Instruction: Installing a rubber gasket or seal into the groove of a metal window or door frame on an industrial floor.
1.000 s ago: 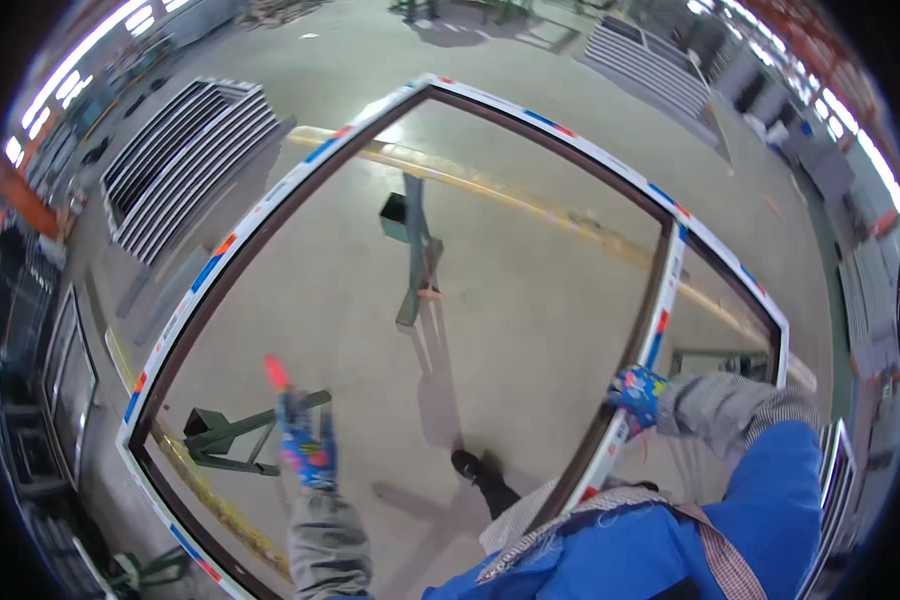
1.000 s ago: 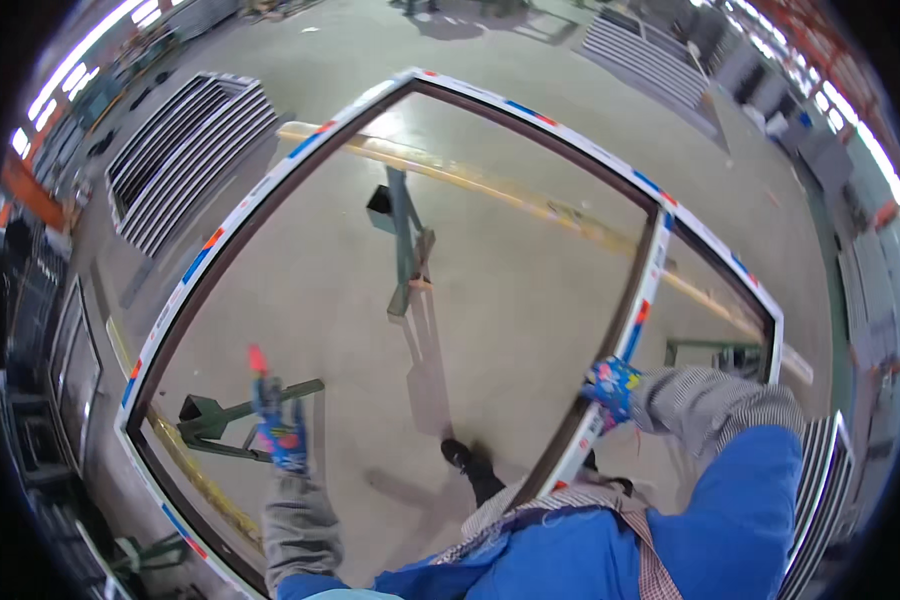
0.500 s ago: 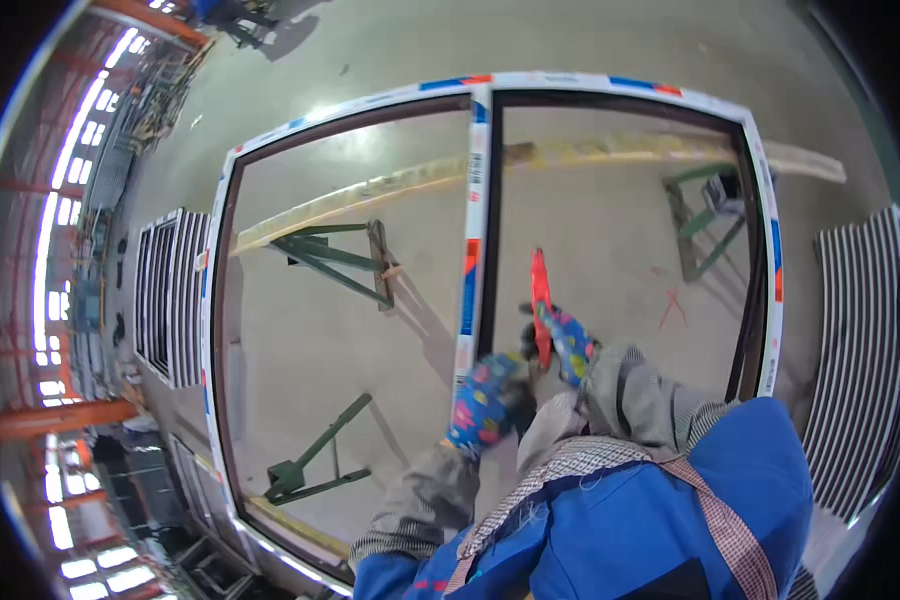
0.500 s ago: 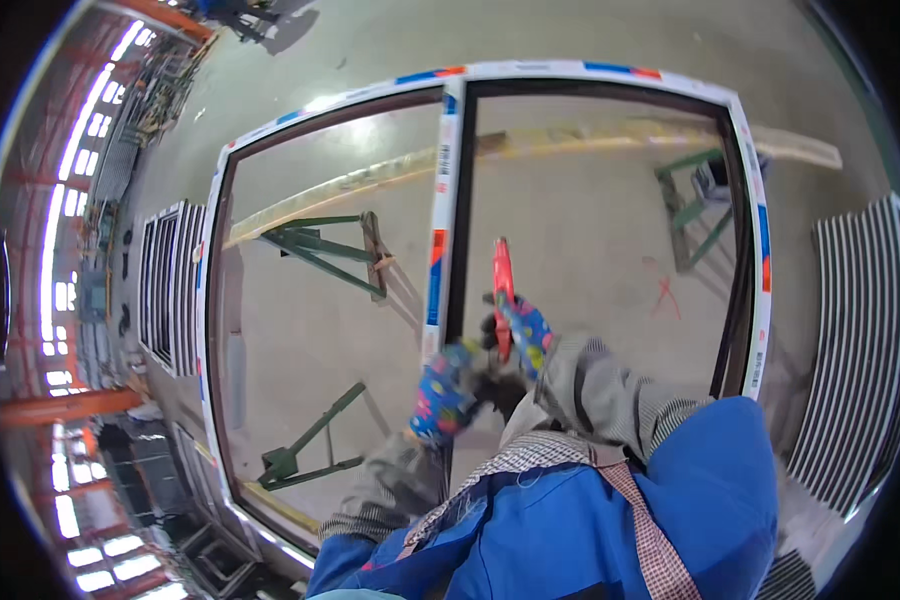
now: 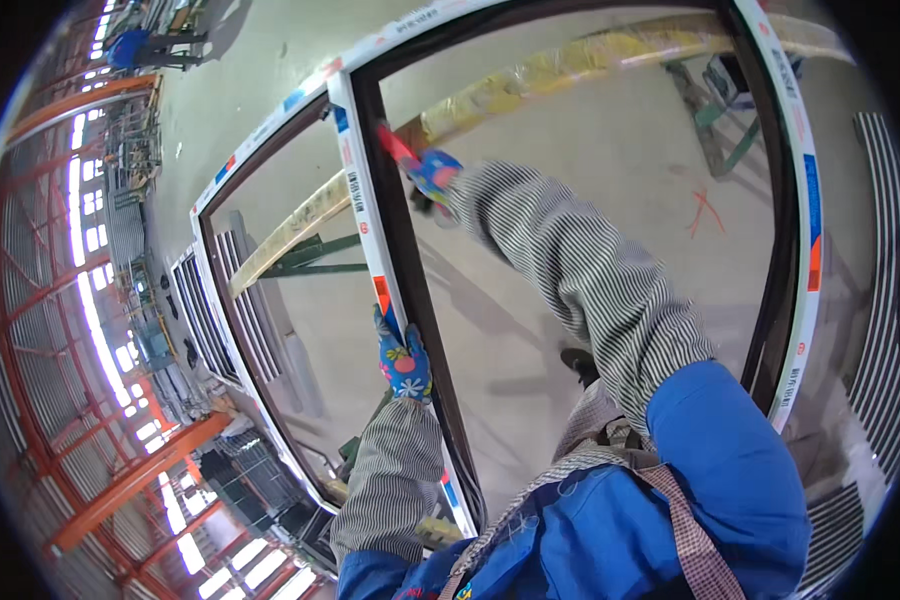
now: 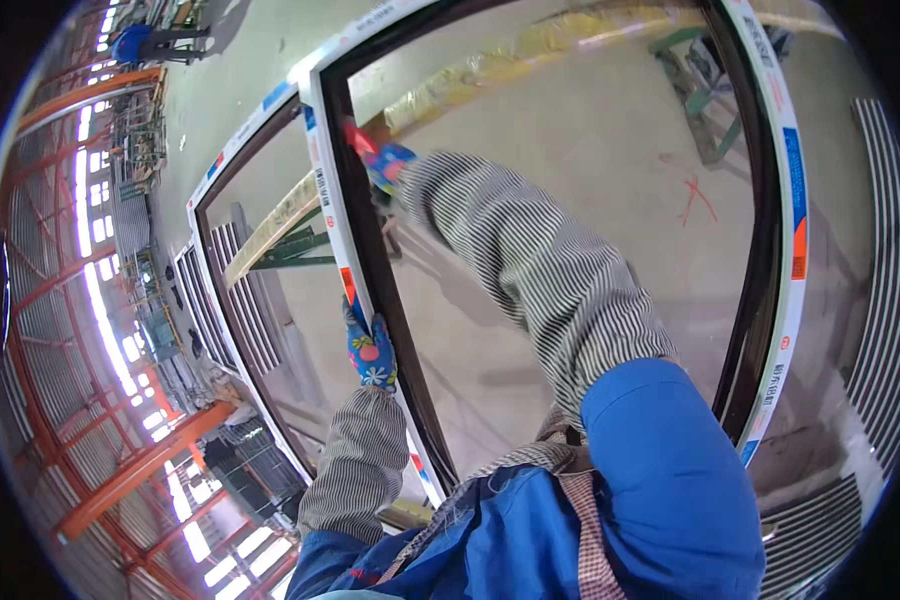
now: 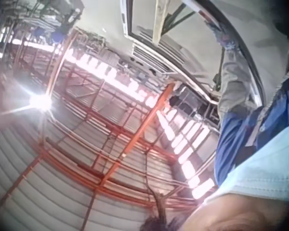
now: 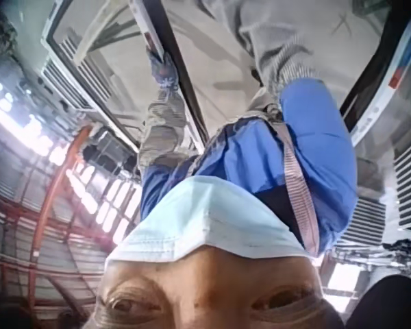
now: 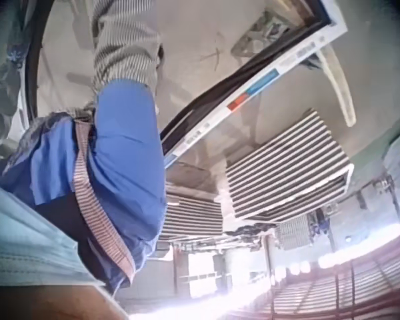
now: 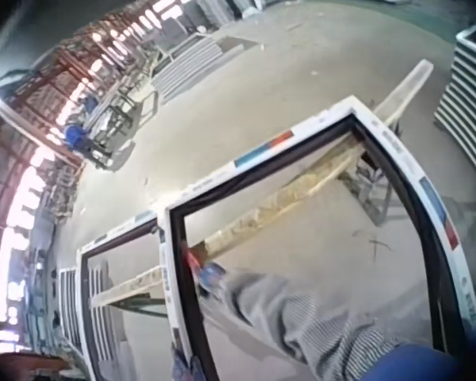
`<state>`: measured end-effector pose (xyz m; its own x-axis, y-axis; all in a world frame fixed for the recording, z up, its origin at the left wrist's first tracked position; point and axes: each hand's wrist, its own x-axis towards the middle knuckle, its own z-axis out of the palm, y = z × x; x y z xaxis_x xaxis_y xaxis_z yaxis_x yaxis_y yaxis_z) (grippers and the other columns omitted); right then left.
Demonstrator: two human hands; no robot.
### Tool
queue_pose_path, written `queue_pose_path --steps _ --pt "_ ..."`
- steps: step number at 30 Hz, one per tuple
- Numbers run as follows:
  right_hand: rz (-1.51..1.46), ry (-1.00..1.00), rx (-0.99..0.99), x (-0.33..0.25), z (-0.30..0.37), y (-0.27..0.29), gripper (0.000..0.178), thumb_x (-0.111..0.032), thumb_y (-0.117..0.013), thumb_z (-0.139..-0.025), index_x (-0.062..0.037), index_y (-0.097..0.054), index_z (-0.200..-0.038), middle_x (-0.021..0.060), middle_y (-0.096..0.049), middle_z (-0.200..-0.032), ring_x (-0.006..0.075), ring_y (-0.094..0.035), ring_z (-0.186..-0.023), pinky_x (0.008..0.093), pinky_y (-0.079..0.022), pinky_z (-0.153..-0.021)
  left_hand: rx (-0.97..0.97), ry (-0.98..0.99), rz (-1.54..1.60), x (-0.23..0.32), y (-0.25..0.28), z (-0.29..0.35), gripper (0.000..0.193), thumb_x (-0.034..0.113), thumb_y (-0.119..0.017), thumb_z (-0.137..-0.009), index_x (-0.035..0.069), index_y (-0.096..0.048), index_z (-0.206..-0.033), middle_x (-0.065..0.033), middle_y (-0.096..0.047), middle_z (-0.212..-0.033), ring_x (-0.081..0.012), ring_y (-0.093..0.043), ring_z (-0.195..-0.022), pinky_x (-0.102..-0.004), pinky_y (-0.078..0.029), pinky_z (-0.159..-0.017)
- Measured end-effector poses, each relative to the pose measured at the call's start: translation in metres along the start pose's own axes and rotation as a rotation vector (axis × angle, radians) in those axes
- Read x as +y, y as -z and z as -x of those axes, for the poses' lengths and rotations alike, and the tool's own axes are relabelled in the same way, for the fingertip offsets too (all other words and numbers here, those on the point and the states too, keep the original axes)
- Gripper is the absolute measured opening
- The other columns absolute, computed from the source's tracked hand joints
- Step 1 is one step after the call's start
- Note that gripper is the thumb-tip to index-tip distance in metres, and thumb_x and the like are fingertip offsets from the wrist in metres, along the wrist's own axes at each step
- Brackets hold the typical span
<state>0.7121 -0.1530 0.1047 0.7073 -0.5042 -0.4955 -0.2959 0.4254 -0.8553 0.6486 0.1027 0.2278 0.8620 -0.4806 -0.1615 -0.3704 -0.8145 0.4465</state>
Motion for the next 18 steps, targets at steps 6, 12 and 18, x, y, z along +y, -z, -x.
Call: queue_pose_path --steps 6,12,18 --pt "-0.198 -0.050 -0.134 -0.066 -0.009 -0.017 0.041 -0.043 -0.048 -0.088 -0.0031 -0.057 -0.080 0.0106 -0.057 -0.065 0.0197 -0.056 -0.051 0.0363 -0.044 -0.045 0.109 -0.218 -0.012 -0.048 0.001 0.001 0.060 0.007 -0.051 -0.087 0.003 -0.023 -0.140 -0.0126 -0.058 -0.107 -0.0150 -0.056 -0.071 -0.0268 -0.046 -0.064" --pt "-0.110 -0.034 -0.208 -0.053 0.006 0.000 0.043 -0.042 -0.046 -0.088 -0.0018 -0.057 -0.077 0.0118 -0.058 -0.063 0.0193 -0.057 -0.049 0.0377 -0.045 -0.045 0.006 0.019 0.125 -0.022 0.002 0.004 0.060 0.004 -0.051 -0.087 0.002 -0.023 -0.140 -0.0134 -0.052 -0.122 -0.0201 -0.056 -0.095 -0.0276 -0.044 -0.082" --pt "0.122 -0.009 -0.323 -0.004 0.061 0.015 0.040 -0.040 -0.046 -0.089 -0.0020 -0.056 -0.080 0.0108 -0.056 -0.063 0.0187 -0.057 -0.049 0.0353 -0.047 -0.048 0.023 -0.070 0.065 -0.035 0.000 0.005 0.056 0.004 -0.048 -0.088 0.000 -0.025 -0.139 -0.0121 -0.046 -0.130 -0.0216 -0.047 -0.115 -0.0297 -0.034 -0.097"
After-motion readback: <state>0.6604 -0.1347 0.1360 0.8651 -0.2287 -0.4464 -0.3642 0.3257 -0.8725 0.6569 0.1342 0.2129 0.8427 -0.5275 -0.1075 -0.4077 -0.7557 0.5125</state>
